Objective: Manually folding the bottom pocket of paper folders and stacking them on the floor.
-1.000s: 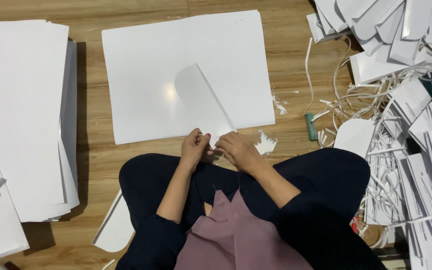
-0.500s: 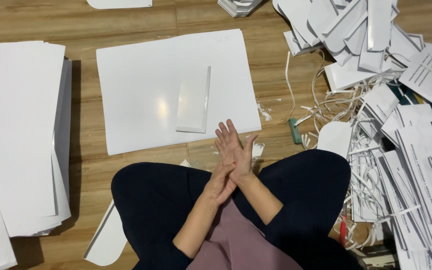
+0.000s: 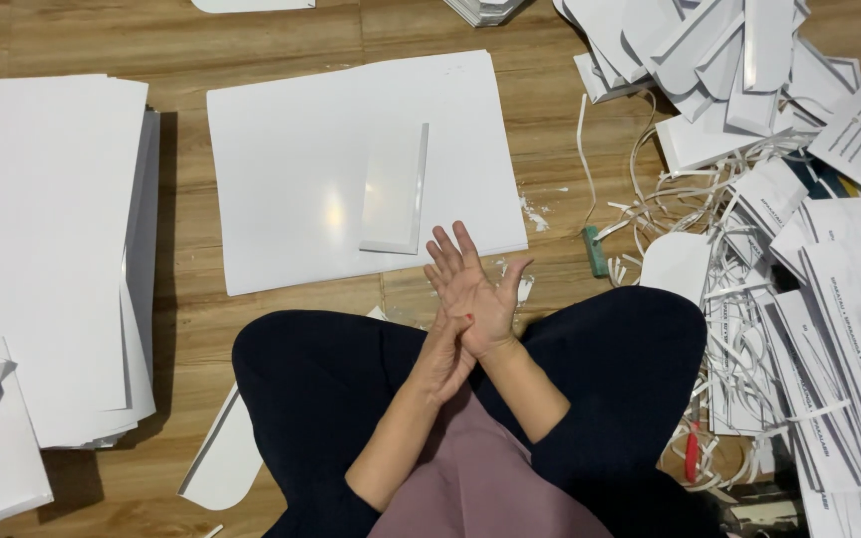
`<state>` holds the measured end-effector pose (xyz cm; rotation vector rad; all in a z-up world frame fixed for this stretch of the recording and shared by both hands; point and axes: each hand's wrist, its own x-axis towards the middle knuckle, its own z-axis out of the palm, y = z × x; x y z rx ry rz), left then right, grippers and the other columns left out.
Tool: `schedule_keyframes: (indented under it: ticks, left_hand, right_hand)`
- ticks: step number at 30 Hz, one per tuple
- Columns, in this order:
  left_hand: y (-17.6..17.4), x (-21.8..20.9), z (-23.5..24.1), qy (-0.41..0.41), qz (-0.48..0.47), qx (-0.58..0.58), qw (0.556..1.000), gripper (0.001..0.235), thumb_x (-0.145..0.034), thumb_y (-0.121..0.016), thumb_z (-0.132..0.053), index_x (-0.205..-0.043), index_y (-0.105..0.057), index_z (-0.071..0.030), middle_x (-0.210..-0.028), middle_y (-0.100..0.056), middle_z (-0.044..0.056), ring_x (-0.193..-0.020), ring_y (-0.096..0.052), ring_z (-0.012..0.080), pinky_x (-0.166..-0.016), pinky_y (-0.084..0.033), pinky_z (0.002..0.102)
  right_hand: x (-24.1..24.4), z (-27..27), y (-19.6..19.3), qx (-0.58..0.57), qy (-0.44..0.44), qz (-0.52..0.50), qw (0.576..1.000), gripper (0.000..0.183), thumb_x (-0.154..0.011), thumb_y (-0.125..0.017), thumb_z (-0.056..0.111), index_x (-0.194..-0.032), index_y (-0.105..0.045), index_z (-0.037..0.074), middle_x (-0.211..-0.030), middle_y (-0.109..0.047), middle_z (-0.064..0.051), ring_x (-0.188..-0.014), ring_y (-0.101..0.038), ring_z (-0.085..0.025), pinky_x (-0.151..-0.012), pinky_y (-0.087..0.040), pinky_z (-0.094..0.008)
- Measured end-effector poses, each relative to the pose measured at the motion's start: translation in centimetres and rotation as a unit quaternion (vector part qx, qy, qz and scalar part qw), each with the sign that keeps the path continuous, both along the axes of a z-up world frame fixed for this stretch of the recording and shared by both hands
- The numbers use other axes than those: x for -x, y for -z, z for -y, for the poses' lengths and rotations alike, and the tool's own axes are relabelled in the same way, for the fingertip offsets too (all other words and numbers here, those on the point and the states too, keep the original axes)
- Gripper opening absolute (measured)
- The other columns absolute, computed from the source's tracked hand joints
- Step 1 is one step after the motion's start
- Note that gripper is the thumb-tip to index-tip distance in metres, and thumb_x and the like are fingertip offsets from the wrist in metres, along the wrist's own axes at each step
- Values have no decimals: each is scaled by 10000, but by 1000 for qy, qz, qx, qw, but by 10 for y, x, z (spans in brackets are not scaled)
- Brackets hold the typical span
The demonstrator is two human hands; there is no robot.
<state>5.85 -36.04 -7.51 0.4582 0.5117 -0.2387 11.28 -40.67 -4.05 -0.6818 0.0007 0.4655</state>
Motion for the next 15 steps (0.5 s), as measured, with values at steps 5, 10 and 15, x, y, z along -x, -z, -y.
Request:
schedule_keyframes:
  ticks: [5, 10, 15]
  left_hand:
    - [-81, 1, -3, -18, 56, -90, 994, 663, -798, -537, -77, -1378, -216, -54, -1235, -460, 85, -1037, -534, 170, -881, -484, 284]
    - [-66, -3, 1, -60, 65, -69, 994, 599, -816, -529, -133, -1355, -272, -92, -1264, -470, 73, -1061, -526, 173, -879, -493, 290]
    - [-57, -2, -8, 2, 115, -49, 992, 711, -764, -546, -60, -1391, -214, -95, -1323, -410, 120, -1099, -494, 228, -891, -468, 335]
  right_hand:
    - [1, -2, -5, -43, 4, -14, 999, 1027, -610, -61, 866, -1415, -211, 245, -1449, -242, -49, -1320, -225, -228, -1079, -112, -408]
    - [0, -1, -12, -47, 5, 5, 999, 1024, -618, -59, 858, -1419, -194, 235, -1453, -229, -52, -1320, -230, -227, -1080, -134, -405]
    - [-2, -2, -17, -51, 9, 22, 998, 1019, -628, -56, 848, -1424, -171, 222, -1458, -213, -56, -1319, -237, -225, -1081, -161, -401]
